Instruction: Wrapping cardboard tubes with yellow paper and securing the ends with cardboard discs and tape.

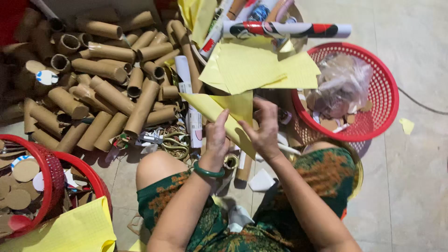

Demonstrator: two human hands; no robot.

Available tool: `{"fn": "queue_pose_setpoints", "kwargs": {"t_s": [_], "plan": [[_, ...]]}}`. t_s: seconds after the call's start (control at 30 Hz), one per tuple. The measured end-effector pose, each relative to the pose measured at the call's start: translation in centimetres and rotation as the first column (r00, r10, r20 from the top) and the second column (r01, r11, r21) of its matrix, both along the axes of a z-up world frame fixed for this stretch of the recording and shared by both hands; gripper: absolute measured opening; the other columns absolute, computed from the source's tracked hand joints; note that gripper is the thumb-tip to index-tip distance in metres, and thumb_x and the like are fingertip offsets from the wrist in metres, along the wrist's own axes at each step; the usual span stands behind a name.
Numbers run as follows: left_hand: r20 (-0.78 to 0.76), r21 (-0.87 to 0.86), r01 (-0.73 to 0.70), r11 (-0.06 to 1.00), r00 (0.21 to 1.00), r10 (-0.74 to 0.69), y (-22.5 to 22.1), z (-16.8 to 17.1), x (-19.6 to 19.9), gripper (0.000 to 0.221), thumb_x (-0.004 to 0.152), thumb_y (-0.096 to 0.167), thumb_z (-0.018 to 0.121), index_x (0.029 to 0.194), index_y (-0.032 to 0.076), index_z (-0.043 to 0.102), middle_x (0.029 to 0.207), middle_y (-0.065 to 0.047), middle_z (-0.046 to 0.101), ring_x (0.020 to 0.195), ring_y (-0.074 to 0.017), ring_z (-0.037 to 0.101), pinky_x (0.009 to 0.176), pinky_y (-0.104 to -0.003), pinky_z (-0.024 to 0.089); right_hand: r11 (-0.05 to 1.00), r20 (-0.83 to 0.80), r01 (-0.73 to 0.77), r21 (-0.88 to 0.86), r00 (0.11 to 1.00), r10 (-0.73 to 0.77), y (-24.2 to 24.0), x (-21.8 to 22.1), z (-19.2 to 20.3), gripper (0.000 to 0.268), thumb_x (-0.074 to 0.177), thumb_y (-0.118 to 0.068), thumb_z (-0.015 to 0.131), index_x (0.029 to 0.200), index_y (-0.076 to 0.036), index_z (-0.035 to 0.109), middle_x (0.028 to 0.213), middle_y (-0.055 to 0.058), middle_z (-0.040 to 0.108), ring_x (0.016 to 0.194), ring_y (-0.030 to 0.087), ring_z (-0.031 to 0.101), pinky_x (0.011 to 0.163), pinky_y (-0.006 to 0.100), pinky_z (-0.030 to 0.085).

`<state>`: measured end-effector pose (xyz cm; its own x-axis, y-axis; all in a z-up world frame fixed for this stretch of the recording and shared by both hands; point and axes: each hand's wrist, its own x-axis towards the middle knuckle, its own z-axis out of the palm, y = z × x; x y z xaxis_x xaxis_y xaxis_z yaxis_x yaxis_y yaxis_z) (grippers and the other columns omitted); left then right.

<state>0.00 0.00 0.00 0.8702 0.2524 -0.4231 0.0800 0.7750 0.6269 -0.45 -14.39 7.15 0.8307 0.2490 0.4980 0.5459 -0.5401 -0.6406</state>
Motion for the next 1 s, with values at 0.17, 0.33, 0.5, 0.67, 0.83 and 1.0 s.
{"fn": "queue_pose_setpoints", "kwargs": {"t_s": [0.17, 0.33, 0.5, 0.67, 0.83, 1.0], "plan": [[-0.208, -0.041, -0.036, 0.999, 0.978, 0.026, 0.0, -1.2, 0.8, 0.042, 0.093, 0.025, 0.068, 0.121, -0.006, 0.061, 0.106, -0.013, 0.071, 0.092, -0.0265, 0.072, 0.080, -0.039, 0.061, 0.953, -0.423, -0.069, 0.295, 0.885, 0.195, -0.6, 1.4, -4.4, 0.074, 0.080, -0.025, 0.080, 0.143, -0.003, 0.047, 0.128, 0.021, 0.062, 0.110, 0.034, 0.065, 0.094, 0.042, 0.054], [-0.141, -0.037, -0.137, 0.990, 0.981, 0.131, -1.2, -6.8, 1.4, 0.048, 0.095, 0.038, 0.069, 0.123, 0.000, 0.057, 0.108, -0.016, 0.068, 0.091, -0.0236, 0.068, 0.080, -0.037, 0.059, 0.938, -0.276, -0.306, -0.164, 0.927, 0.254, -0.2, 0.5, -5.2, 0.066, 0.086, -0.023, 0.078, 0.143, -0.004, 0.051, 0.129, 0.021, 0.064, 0.117, 0.035, 0.063, 0.098, 0.043, 0.051], [-0.031, -0.022, 0.049, 0.999, 0.998, -0.050, 0.0, -6.9, 1.6, 0.043, 0.090, 0.019, 0.075, 0.121, 0.001, 0.051, 0.109, -0.015, 0.068, 0.095, -0.0245, 0.070, 0.081, -0.039, 0.060, 0.951, -0.495, -0.306, 0.047, 0.820, 0.288, -0.9, 1.9, -7.6, 0.051, 0.097, -0.021, 0.059, 0.143, -0.002, 0.050, 0.124, 0.019, 0.066, 0.111, 0.028, 0.067, 0.096, 0.039, 0.053], [-0.063, 0.038, 0.203, 0.979, 0.978, -0.200, 1.2, -4.7, 1.9, 0.042, 0.083, 0.012, 0.080, 0.117, -0.003, 0.062, 0.099, -0.012, 0.071, 0.084, -0.0219, 0.071, 0.071, -0.036, 0.060, 0.895, -0.891, 0.119, 0.430, 0.217, 0.399, -1.7, 3.6, -9.3, 0.046, 0.096, -0.026, 0.058, 0.135, -0.003, 0.058, 0.112, 0.010, 0.070, 0.096, 0.019, 0.068, 0.082, 0.035, 0.056], [-0.107, 0.282, -0.029, 0.959, 0.992, 0.061, 0.7, -2.9, 1.6, 0.035, 0.082, 0.012, 0.082, 0.108, -0.003, 0.065, 0.091, -0.011, 0.072, 0.073, -0.0220, 0.070, 0.064, -0.037, 0.058, 0.899, -0.814, -0.206, 0.387, 0.382, 0.438, -0.7, 2.1, -9.1, 0.046, 0.097, -0.028, 0.064, 0.134, -0.002, 0.056, 0.111, 0.009, 0.071, 0.096, 0.015, 0.068, 0.081, 0.031, 0.057], [-0.003, -0.104, 0.336, 0.936, 0.941, -0.338, 2.4, 0.1, 1.7, 0.033, 0.079, 0.010, 0.080, 0.107, 0.006, 0.064, 0.092, -0.010, 0.073, 0.085, -0.0227, 0.074, 0.075, -0.038, 0.062, 0.791, -0.788, 0.008, 0.611, 0.102, 0.607, -1.9, 2.6, -11.1, 0.046, 0.096, -0.025, 0.062, 0.137, -0.006, 0.056, 0.112, 0.009, 0.071, 0.092, 0.017, 0.070, 0.080, 0.033, 0.060]]}}
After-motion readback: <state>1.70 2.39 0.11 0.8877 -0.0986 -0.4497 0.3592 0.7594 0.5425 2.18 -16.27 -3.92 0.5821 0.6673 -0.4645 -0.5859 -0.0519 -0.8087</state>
